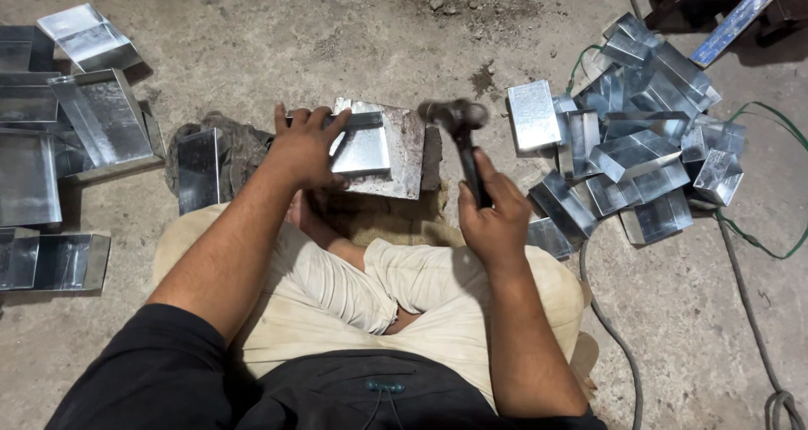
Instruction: The person sits on the floor and repeatedly hammers small rectangular metal boxes placed on a block. They pick up each box, position it, strike it with a hammer, and set it aside, continuing the process with multiple units.
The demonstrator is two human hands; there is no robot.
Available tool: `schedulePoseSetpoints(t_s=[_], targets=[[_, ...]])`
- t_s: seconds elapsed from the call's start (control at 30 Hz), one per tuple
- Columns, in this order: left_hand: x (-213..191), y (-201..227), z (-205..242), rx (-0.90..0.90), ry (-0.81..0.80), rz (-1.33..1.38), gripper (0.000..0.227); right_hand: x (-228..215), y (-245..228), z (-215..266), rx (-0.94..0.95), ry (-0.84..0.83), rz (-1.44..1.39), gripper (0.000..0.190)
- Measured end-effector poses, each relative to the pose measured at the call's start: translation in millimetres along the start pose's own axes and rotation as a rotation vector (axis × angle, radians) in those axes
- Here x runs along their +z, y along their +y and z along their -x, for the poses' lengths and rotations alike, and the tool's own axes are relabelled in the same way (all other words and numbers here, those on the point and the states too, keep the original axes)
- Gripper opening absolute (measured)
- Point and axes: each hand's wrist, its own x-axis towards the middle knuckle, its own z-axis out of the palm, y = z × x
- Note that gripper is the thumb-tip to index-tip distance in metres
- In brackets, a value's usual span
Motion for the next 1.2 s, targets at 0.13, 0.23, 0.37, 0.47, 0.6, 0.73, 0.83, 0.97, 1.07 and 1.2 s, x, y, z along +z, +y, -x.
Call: schedulePoseSetpoints(t_s=[0.13, 0.23, 0.37, 0.47, 0.6, 0.73, 0.83, 0.97, 1.07, 1.2], targets=[[-4, 0, -3, 0.039, 0.025, 0.033, 0.125, -2, -12, -3, -0.052, 0.134, -0.120, 0.039], [-11, 2, -5, 0.038, -0.006, 0.010, 0.122, 20, -9, -2, -0.083, 0.009, -0.247, 0.040], [-12, 1, -6, 0.033, -0.030, 0.027, 0.124, 28, -8, -4, 0.225, -0.405, 0.057, 0.050], [-9, -1, -8, 0.044, -0.004, 0.035, 0.123, 22, -10, -10, 0.286, -0.319, -0.014, 0.048], [-7, 0, -5, 0.091, -0.040, 0.010, 0.124, 11, -16, -15, 0.248, -0.087, -0.042, 0.045], [-6, 5, -1, 0.125, -0.037, -0.010, 0.122, 32, -8, -21, 0.037, 0.027, -0.239, 0.038], [-7, 5, 0, 0.137, -0.033, -0.024, 0.123, 48, 2, -26, 0.104, -0.190, -0.043, 0.044], [-6, 5, 4, 0.131, -0.004, -0.004, 0.122, 51, 12, -25, 0.237, -0.262, -0.017, 0.045], [-3, 5, 4, 0.133, 0.005, 0.017, 0.124, 47, 14, -10, 0.347, -0.139, -0.141, 0.042], [-3, 6, 1, 0.126, -0.017, -0.011, 0.123, 45, 15, -1, 0.211, -0.053, -0.214, 0.040]])
